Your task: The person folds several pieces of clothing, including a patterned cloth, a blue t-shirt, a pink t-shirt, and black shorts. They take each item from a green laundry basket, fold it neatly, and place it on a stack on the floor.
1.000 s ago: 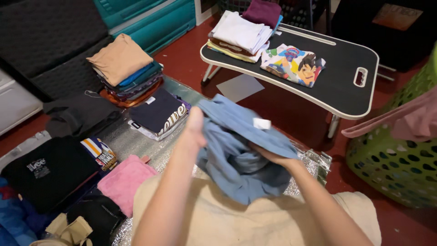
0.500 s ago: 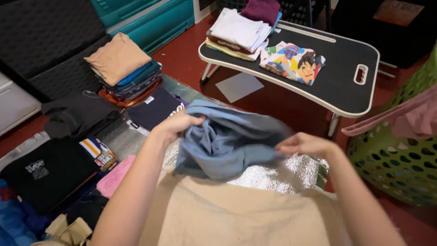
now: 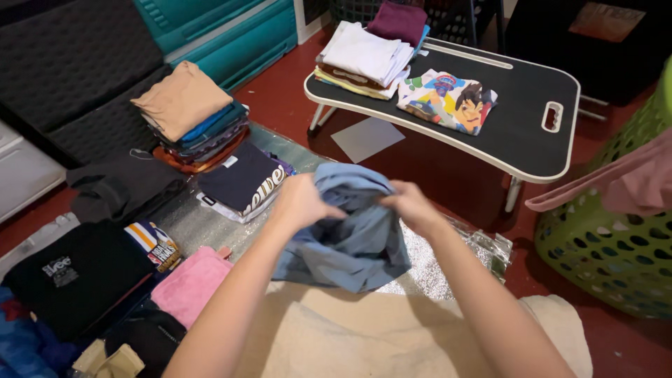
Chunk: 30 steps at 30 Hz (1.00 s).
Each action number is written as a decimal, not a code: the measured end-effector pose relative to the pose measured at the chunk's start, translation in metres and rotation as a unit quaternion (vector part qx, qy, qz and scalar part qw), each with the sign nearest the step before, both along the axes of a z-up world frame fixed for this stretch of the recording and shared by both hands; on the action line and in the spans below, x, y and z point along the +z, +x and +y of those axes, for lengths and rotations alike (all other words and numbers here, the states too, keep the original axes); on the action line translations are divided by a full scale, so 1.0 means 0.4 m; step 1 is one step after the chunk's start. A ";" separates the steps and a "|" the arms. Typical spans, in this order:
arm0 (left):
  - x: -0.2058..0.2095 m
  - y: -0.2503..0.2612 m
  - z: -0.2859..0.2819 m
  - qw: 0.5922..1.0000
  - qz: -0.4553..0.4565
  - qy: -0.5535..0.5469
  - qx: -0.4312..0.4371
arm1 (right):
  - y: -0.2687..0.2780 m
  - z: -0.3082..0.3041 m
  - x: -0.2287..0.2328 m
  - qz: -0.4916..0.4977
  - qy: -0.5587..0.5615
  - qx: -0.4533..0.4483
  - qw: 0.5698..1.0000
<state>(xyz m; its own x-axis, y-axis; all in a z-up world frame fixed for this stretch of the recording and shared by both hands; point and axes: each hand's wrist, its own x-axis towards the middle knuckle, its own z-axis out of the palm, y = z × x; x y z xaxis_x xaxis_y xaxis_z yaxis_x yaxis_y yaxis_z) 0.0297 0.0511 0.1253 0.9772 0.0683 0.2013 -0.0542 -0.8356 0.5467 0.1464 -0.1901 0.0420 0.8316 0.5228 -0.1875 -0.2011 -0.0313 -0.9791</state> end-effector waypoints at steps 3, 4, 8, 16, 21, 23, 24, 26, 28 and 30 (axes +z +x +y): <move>-0.051 -0.014 0.015 0.985 -0.024 0.039 0.164 | -0.035 -0.035 0.041 0.057 0.087 0.026 0.994; -0.068 -0.008 0.021 0.982 -0.049 0.052 0.173 | -0.047 -0.037 0.053 0.066 0.109 0.050 0.991; -0.108 0.034 0.053 0.984 -0.045 0.066 0.160 | -0.056 -0.088 0.077 -0.050 0.103 0.126 0.985; -0.078 0.087 0.033 0.848 0.072 -0.521 0.064 | -0.098 -0.096 0.072 -0.377 0.057 -0.189 0.905; 0.020 0.055 -0.134 0.974 0.047 -0.191 0.115 | -0.233 0.035 -0.086 -0.207 0.262 -0.057 0.941; 0.078 0.012 -0.197 0.986 0.045 -0.098 0.129 | -0.214 0.104 -0.139 -0.093 0.312 -0.132 0.936; 0.098 -0.012 -0.222 0.989 0.065 -0.086 0.099 | -0.193 0.106 -0.146 -0.005 0.300 -0.166 0.940; 0.112 -0.058 -0.258 0.992 0.107 -0.062 0.038 | -0.144 0.109 -0.125 0.174 0.265 -0.231 0.920; 0.103 -0.073 -0.273 0.987 0.136 -0.081 0.000 | -0.122 0.092 -0.090 0.091 0.312 -0.065 0.943; 0.076 -0.058 -0.266 0.976 0.137 -0.169 -0.019 | -0.119 0.077 -0.076 0.064 0.285 0.006 0.956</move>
<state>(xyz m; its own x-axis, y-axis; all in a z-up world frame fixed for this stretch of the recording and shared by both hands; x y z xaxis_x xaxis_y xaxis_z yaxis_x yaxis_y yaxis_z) 0.0067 -0.0554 0.1555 0.9941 0.0489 -0.0966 0.1064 -0.6059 0.7884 0.0986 -0.1593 0.0116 0.8139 0.5803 0.0300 -0.3244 0.4965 -0.8051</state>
